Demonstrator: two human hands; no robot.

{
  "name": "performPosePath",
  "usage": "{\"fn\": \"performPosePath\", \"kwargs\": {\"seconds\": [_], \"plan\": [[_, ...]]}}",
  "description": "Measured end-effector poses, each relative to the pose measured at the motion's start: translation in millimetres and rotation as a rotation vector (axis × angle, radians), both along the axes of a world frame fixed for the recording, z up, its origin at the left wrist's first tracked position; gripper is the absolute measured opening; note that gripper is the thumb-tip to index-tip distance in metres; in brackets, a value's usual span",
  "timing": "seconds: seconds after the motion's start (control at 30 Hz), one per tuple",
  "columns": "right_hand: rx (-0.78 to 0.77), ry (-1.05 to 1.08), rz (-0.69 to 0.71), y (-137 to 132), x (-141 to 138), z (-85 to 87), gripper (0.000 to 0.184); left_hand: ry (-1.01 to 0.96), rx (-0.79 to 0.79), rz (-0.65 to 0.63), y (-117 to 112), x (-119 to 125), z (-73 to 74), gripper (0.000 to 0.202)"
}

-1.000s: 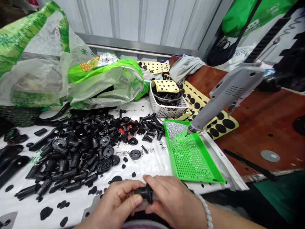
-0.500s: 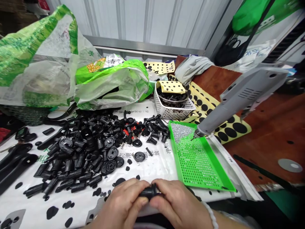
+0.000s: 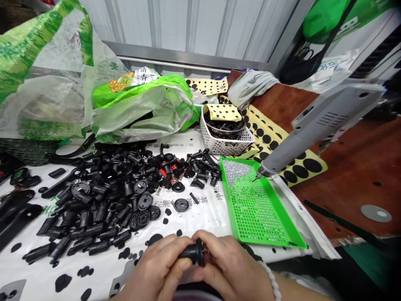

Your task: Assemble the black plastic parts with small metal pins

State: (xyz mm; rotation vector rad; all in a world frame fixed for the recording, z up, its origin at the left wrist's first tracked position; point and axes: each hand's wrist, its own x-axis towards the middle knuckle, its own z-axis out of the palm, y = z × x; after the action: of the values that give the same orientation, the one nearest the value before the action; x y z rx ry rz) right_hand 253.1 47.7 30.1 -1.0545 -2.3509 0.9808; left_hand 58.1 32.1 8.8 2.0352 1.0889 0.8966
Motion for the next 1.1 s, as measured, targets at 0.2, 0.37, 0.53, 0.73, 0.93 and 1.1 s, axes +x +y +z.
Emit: {"fn": "performPosePath", "kwargs": {"seconds": [0.2,0.37,0.53,0.73,0.93,1.1], "plan": [[-0.287,0.164,-0.034,5.1,-10.7,3.5,0.025,0.093,0.235,0.022,2.0,-10.4,-0.3,0.026],[-0.142,0.03,-0.093,19.7,-14.7,9.7,0.064,0.275,0.358,0.31,44.1,-51.8,30.9,0.024],[-0.069,-0.053,-0.138,26.8,-7.1,5.1,0.044,0.391,0.486,0.737,67.8,-86.3,52.8,0.044],[0.118,-0.24,-0.136,41.0,-1.4,8.8,0.024,0.322,0.524,0.605,40.2,-71.9,24.7,0.028],[0.413,-0.586,-0.103,80.3,-32.4,23.4,0.015,0.304,0.484,0.439,22.0,-57.5,-2.6,0.029],[0.488,-0.663,-0.143,103.3,-46.8,33.2,0.013,0.41,0.568,0.307,40.7,-38.1,12.8,0.02]]}}
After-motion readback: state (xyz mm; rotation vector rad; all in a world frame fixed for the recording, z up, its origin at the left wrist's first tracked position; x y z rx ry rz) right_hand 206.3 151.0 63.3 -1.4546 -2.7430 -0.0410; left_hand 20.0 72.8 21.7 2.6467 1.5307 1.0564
